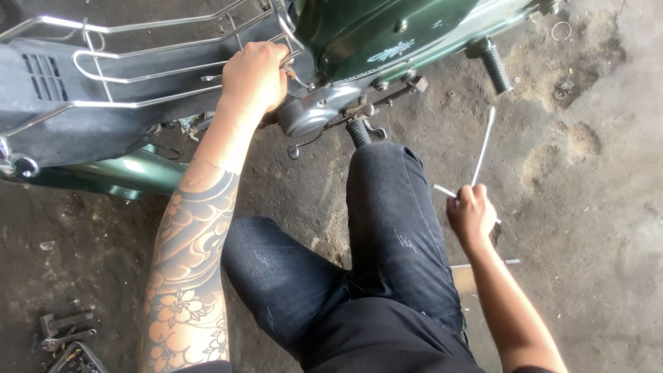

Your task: Repairing a motorcycle by loosening and tightening bolts using a T-handle wrench and a spanner.

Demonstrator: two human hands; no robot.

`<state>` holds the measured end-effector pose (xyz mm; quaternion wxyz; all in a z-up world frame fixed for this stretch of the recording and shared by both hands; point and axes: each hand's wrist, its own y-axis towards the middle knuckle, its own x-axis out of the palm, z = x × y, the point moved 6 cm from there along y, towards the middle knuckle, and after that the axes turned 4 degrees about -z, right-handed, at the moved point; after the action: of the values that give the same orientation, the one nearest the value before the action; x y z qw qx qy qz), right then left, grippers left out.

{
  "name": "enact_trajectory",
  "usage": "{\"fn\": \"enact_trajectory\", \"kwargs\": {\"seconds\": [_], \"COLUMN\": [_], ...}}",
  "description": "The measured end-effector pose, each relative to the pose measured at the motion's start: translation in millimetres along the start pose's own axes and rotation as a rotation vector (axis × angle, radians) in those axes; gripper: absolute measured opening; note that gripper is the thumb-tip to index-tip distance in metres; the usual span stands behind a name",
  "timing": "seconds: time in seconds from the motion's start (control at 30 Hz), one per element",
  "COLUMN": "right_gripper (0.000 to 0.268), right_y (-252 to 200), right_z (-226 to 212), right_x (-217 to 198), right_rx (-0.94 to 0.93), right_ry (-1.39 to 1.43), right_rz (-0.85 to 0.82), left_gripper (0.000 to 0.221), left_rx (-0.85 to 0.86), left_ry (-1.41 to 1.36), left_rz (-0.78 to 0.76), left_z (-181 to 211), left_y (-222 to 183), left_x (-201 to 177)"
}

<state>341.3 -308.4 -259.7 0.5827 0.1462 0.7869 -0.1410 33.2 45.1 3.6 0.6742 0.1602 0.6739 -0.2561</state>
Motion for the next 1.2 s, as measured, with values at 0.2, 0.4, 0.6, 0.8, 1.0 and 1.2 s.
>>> {"fn": "enact_trajectory", "kwargs": {"seconds": [0.2,0.4,0.6,0.8,1.0,1.2], "right_gripper": [0.034,0.034,0.045,0.043,0.041,0.040], "right_y": [-2.3,-24.9,-37.9,-41.4,-44.0,-43.6], "right_z": [37.6,17.4,-74.9,-160.4,-187.9,-202.3], "right_x": [87.8,31.7,-112.3,-168.0,-150.4,-149.1], "right_rx": [0.226,0.574,-0.070,-0.263,-0.346,-0.432], "right_ry": [0.020,0.913,1.157,1.416,1.380,1.404], "right_rz": [-0.548,-0.105,0.165,0.104,-0.024,0.015], "left_gripper": [0.015,0.019,0.009,0.030,0.041,0.053], "left_rx": [-0.098,-0.100,-0.106,-0.095,-0.280,-0.320], "left_ry": [-0.019,-0.072,-0.082,0.180,0.237,0.076], "left_rz": [-0.139,-0.315,-0.284,-0.435,-0.604,-0.644], "left_z": [3.7,12.8,5.7,2.8,25.8,37.3], "left_y": [2.2,-13.9,-8.9,8.6,12.9,6.0], "left_x": [-3.6,-21.1,-26.3,-12.0,-34.5,-53.4]}}
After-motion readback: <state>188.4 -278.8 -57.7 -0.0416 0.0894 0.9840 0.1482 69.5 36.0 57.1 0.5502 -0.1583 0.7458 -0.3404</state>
